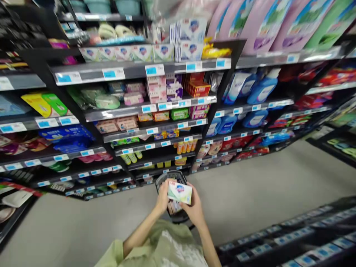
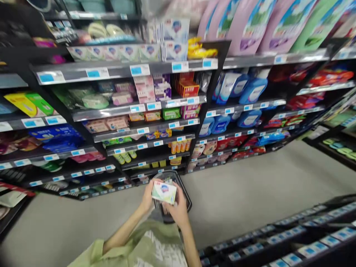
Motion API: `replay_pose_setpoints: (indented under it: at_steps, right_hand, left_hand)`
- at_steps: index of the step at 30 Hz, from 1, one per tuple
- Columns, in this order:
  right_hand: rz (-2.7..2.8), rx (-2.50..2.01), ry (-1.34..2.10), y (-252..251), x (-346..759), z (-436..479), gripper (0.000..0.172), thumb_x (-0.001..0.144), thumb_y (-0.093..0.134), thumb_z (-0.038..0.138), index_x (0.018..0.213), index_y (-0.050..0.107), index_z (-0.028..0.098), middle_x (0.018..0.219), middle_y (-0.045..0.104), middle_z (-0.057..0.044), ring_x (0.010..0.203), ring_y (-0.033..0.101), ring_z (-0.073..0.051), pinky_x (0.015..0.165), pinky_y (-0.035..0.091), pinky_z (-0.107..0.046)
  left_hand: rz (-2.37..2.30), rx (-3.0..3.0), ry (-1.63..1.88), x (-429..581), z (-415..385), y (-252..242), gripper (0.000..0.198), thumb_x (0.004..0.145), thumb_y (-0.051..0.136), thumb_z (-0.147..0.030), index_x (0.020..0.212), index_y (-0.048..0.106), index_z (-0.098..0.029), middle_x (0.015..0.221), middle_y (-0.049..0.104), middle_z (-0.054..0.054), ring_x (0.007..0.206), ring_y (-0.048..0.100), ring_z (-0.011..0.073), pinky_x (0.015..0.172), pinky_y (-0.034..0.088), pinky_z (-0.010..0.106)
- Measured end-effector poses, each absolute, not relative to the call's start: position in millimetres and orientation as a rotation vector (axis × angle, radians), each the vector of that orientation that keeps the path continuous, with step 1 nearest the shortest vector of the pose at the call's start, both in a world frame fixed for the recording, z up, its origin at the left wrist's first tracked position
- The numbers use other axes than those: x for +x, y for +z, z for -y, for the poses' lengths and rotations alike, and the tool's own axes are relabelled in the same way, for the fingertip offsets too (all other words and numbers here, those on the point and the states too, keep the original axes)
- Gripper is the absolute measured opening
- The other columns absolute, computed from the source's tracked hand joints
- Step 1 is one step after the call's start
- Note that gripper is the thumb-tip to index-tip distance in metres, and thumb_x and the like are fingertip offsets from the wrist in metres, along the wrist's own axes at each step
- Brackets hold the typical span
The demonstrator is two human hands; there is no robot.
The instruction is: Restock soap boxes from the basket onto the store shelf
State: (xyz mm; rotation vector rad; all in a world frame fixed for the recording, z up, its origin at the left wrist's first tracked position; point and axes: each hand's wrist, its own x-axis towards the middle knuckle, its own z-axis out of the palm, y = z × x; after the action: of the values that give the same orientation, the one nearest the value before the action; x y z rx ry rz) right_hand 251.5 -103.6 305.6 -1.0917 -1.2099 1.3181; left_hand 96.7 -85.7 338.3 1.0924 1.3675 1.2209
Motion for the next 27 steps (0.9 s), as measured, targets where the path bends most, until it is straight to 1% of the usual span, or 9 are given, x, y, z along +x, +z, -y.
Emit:
replay_pose_setpoints:
  at_steps: [2, 4, 7, 10, 12, 15, 18, 21, 27]
  right_hand:
    - [1.227, -1.078, 1.340, 310, 250, 102, 0.080, 0.065, 0.087, 0.037, 0.136, 0.050, 0.026, 0.130, 0.067, -0.013, 0.116, 0.068, -0.030, 0.096, 0.059, -0.043]
    - [1.262, -1.061, 1.360, 314, 249, 101, 0.080, 0.064, 0.089, 0.036, 0.134, 0.051, 0.025, 0.128, 0.068, -0.012, 0.114, 0.068, -0.029, 0.095, 0.059, -0.040]
    - [1.321, -1.024, 1.398, 320, 249, 103, 0.080, 0.066, 0.089, 0.035, 0.135, 0.051, 0.026, 0.129, 0.067, -0.011, 0.114, 0.067, -0.028, 0.093, 0.058, -0.038]
    - [1.350, -1.003, 1.415, 327, 250, 104, 0.083, 0.065, 0.089, 0.033, 0.137, 0.048, 0.026, 0.127, 0.067, -0.011, 0.112, 0.067, -0.027, 0.088, 0.058, -0.037]
    - [1.379, -1.002, 1.400, 333, 251, 103, 0.084, 0.065, 0.089, 0.032, 0.138, 0.048, 0.026, 0.121, 0.069, -0.009, 0.105, 0.068, -0.026, 0.082, 0.058, -0.035]
    - [1.471, -1.002, 1.345, 340, 255, 101, 0.081, 0.066, 0.089, 0.031, 0.137, 0.051, 0.027, 0.108, 0.072, -0.006, 0.086, 0.067, -0.021, 0.070, 0.054, -0.030]
    - [1.560, -1.021, 1.298, 344, 259, 99, 0.076, 0.067, 0.089, 0.033, 0.134, 0.054, 0.028, 0.102, 0.073, -0.003, 0.075, 0.064, -0.018, 0.065, 0.050, -0.029]
    - [1.620, -1.044, 1.275, 346, 263, 96, 0.075, 0.066, 0.090, 0.037, 0.131, 0.056, 0.028, 0.103, 0.073, -0.003, 0.076, 0.064, -0.018, 0.065, 0.050, -0.029]
    - [1.710, -0.986, 1.208, 346, 270, 93, 0.068, 0.068, 0.088, 0.037, 0.128, 0.056, 0.029, 0.109, 0.073, -0.003, 0.080, 0.065, -0.018, 0.068, 0.050, -0.029]
  left_hand:
    - [-1.318, 1.090, 1.287, 91, 90, 349, 0.066, 0.096, 0.027, -0.070, 0.097, 0.069, -0.018, 0.089, 0.074, 0.008, 0.079, 0.067, 0.0209, 0.073, 0.053, 0.030]
    - [-1.300, 1.076, 1.340, 86, 95, 355, 0.067, 0.097, 0.027, -0.068, 0.095, 0.070, -0.017, 0.090, 0.074, 0.008, 0.080, 0.067, 0.0207, 0.074, 0.052, 0.030]
    - [-1.298, 1.023, 1.401, 84, 103, 357, 0.069, 0.096, 0.028, -0.070, 0.096, 0.070, -0.016, 0.090, 0.075, 0.009, 0.079, 0.067, 0.0218, 0.073, 0.052, 0.030]
    - [-1.299, 0.950, 1.470, 85, 107, 358, 0.067, 0.094, 0.032, -0.071, 0.092, 0.070, -0.016, 0.083, 0.073, 0.008, 0.075, 0.066, 0.0211, 0.069, 0.051, 0.030]
    - [-1.295, 0.892, 1.506, 85, 108, 361, 0.065, 0.093, 0.035, -0.071, 0.087, 0.070, -0.016, 0.077, 0.071, 0.006, 0.071, 0.065, 0.0202, 0.067, 0.050, 0.029]
    - [-1.291, 0.836, 1.560, 85, 107, 369, 0.064, 0.090, 0.040, -0.072, 0.080, 0.069, -0.016, 0.073, 0.069, 0.006, 0.070, 0.064, 0.0200, 0.066, 0.050, 0.029]
    - [-1.288, 0.819, 1.610, 84, 106, 373, 0.064, 0.087, 0.045, -0.073, 0.077, 0.070, -0.015, 0.073, 0.069, 0.006, 0.070, 0.063, 0.0195, 0.065, 0.048, 0.029]
    - [-1.278, 0.791, 1.646, 84, 107, 373, 0.063, 0.085, 0.048, -0.073, 0.078, 0.071, -0.015, 0.074, 0.069, 0.005, 0.067, 0.062, 0.0185, 0.063, 0.046, 0.028]
    - [-1.254, 0.841, 1.655, 86, 110, 369, 0.060, 0.089, 0.047, -0.071, 0.086, 0.074, -0.017, 0.077, 0.070, 0.005, 0.068, 0.062, 0.0185, 0.062, 0.046, 0.028]
